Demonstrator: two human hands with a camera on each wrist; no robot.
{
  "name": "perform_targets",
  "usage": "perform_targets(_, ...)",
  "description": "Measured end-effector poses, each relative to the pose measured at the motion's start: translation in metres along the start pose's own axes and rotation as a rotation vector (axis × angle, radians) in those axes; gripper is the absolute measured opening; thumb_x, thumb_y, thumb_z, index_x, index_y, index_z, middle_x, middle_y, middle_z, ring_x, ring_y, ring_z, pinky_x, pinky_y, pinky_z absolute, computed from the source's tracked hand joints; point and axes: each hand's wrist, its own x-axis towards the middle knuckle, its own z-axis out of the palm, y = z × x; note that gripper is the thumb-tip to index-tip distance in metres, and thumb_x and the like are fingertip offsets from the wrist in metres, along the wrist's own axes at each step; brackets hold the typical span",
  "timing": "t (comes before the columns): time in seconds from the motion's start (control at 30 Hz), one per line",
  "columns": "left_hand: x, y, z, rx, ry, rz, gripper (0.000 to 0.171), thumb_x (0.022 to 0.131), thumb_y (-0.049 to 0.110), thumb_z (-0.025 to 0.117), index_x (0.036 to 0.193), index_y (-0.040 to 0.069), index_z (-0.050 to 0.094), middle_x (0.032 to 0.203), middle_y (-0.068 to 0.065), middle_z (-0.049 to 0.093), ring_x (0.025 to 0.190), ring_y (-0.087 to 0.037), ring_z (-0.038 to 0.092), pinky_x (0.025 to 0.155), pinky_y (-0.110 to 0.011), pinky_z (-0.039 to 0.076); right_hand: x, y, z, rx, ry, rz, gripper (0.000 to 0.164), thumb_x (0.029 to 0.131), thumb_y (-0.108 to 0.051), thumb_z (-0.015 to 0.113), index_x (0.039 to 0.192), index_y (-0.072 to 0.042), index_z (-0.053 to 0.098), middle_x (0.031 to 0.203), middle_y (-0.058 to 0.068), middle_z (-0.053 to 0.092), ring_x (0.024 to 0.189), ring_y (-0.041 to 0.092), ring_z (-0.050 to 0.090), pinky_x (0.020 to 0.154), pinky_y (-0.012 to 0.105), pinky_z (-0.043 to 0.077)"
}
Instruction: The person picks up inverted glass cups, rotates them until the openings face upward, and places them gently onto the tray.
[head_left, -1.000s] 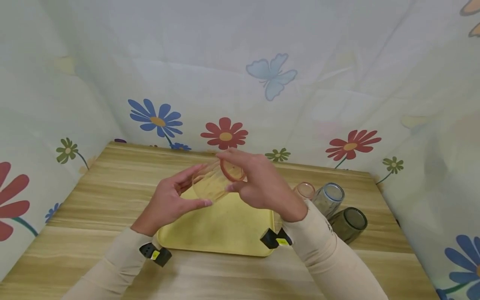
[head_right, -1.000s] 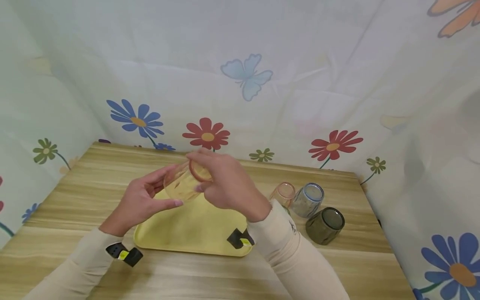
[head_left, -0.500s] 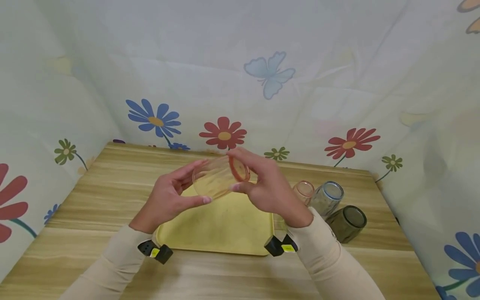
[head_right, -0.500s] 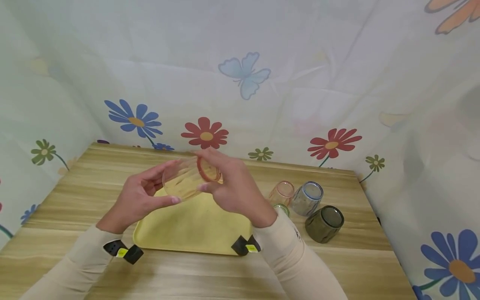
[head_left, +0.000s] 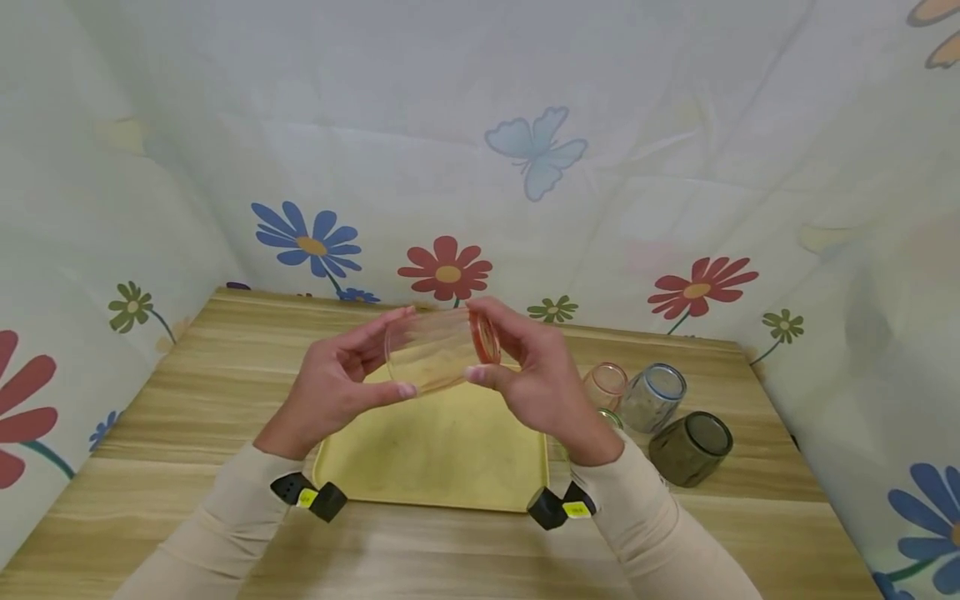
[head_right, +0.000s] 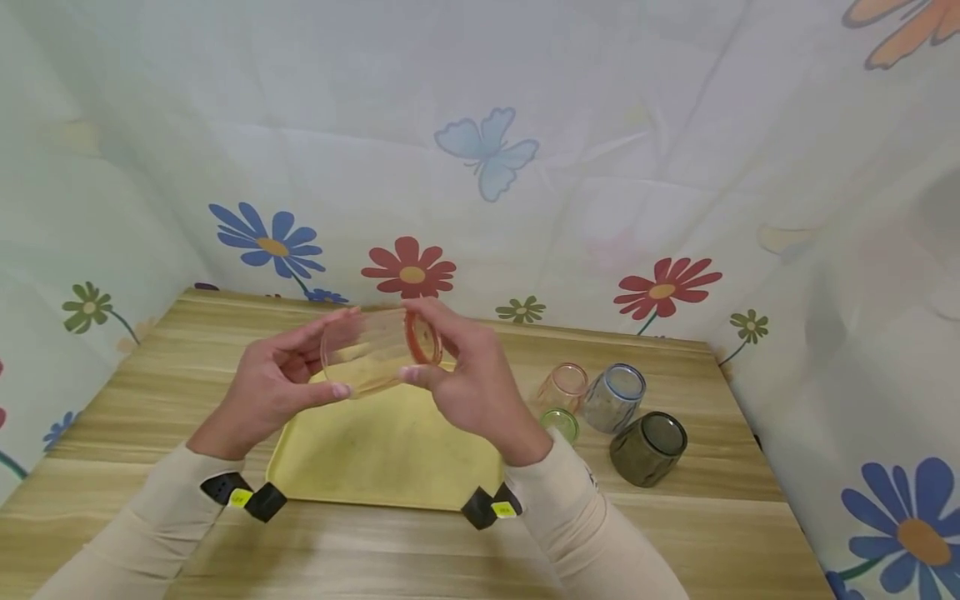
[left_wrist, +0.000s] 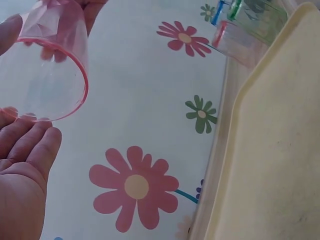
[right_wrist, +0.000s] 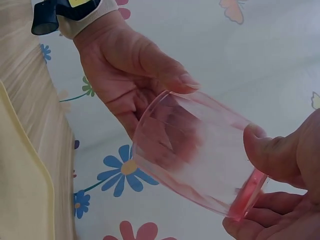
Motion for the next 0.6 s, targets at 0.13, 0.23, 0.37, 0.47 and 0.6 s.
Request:
perform_targets(0.13, 0.002, 0.002, 0.0, -0.03, -0.004, -0.001, 0.08, 0.083, 0.0, 0.086, 0.154, 0.013, 0.053, 0.158, -0.007, 0.054, 0.136, -0.014, 0.062, 0.107, -0.022, 0.051, -0.002, 0.0, 0.001, 0.063, 0.03, 0.02, 0.066, 0.084, 0.017, 0.074, 0.146, 0.007, 0.054, 0.145, 0.025, 0.061, 0.134, 0.037, 0.061, 0.115, 0.04, 0.048)
perform_targets(0.23, 0.004, 0.003, -0.001, -0.055, -0.006, 0.006, 0.079, 0.083, -0.002, 0.085, 0.154, 0.012, 0.053, 0.159, -0.01, 0.054, 0.135, -0.012, 0.063, 0.107, -0.023, 0.052, -0.003, 0.001, 0.002, 0.097, 0.051, 0.024, 0.066, 0.084, 0.018, 0.074, 0.146, 0.007, 0.054, 0.143, 0.026, 0.062, 0.133, 0.037, 0.062, 0.114, 0.038, 0.048)
perform_targets(0.37, 0.004, 0.003, -0.001, -0.093, -0.011, 0.009, 0.079, 0.083, -0.004, 0.084, 0.154, 0.011, 0.052, 0.159, -0.012, 0.053, 0.134, -0.011, 0.063, 0.105, -0.025, 0.054, -0.007, 0.004, 0.005, 0.123, 0.087, 0.034, 0.068, 0.084, 0.017, 0.074, 0.147, 0.006, 0.053, 0.147, 0.025, 0.06, 0.138, 0.036, 0.059, 0.115, 0.036, 0.047)
perform_targets(0.47, 0.004, 0.004, 0.001, -0.105, -0.014, -0.002, 0.078, 0.084, -0.004, 0.083, 0.154, 0.011, 0.052, 0.159, -0.01, 0.053, 0.133, -0.011, 0.064, 0.103, -0.026, 0.056, -0.01, 0.007, 0.006, 0.147, 0.111, 0.043, 0.069, 0.083, 0.018, 0.074, 0.147, 0.007, 0.053, 0.149, 0.024, 0.058, 0.144, 0.034, 0.054, 0.116, 0.036, 0.045)
perform_targets(0.6, 0.004, 0.005, 0.002, -0.103, -0.016, -0.015, 0.077, 0.085, -0.002, 0.083, 0.154, 0.012, 0.052, 0.158, -0.008, 0.054, 0.132, -0.013, 0.065, 0.101, -0.029, 0.058, -0.013, 0.009, 0.008, 0.188, 0.137, 0.048, 0.067, 0.083, 0.02, 0.073, 0.147, 0.009, 0.053, 0.15, 0.026, 0.057, 0.147, 0.031, 0.049, 0.117, 0.034, 0.043)
